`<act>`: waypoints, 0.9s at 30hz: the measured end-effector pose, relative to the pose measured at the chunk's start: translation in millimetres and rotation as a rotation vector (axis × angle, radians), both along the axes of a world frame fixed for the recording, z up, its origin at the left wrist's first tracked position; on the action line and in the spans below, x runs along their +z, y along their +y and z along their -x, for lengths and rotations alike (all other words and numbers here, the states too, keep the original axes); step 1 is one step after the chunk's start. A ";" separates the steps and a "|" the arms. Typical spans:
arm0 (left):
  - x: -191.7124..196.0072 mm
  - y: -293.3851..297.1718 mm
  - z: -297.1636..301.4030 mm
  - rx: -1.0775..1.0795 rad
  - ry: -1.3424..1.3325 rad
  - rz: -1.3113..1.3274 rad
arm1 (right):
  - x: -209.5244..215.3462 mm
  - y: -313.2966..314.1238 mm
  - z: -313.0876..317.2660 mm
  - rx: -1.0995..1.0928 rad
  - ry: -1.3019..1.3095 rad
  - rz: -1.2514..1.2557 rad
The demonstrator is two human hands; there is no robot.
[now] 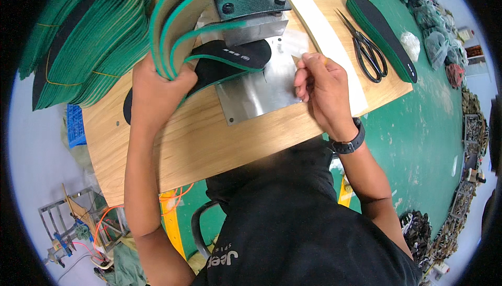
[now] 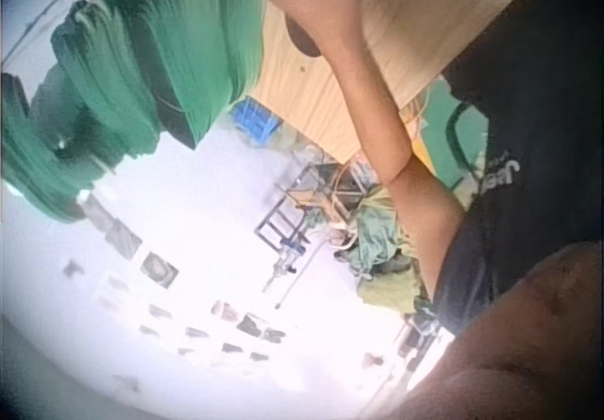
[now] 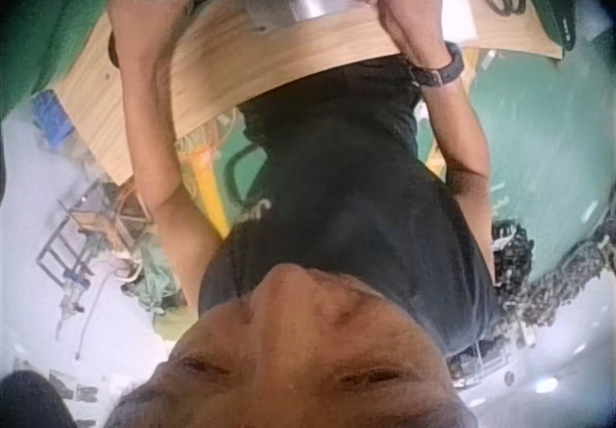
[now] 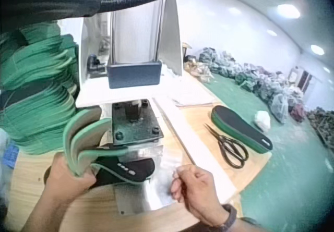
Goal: The person cuts individual labels from a sheet using scissors, places them onto shoe insoles, and uses a small press to adhere them before bundling the finished insoles together with an elastic band.
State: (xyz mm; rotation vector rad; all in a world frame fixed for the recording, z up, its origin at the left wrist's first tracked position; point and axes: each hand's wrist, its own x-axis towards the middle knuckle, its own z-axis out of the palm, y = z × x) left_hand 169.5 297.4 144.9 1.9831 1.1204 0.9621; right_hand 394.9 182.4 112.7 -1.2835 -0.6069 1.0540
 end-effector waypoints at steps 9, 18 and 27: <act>-7.4 11.2 17.9 0.053 -0.239 0.034 | 5.2 26.0 1.0 0.418 -0.242 0.196; -7.4 8.6 18.8 0.087 -0.137 0.036 | 6.9 32.2 1.9 0.394 -0.208 0.240; -9.8 -1.8 1.0 -0.012 0.086 0.049 | 8.5 35.3 6.2 0.341 -0.194 0.297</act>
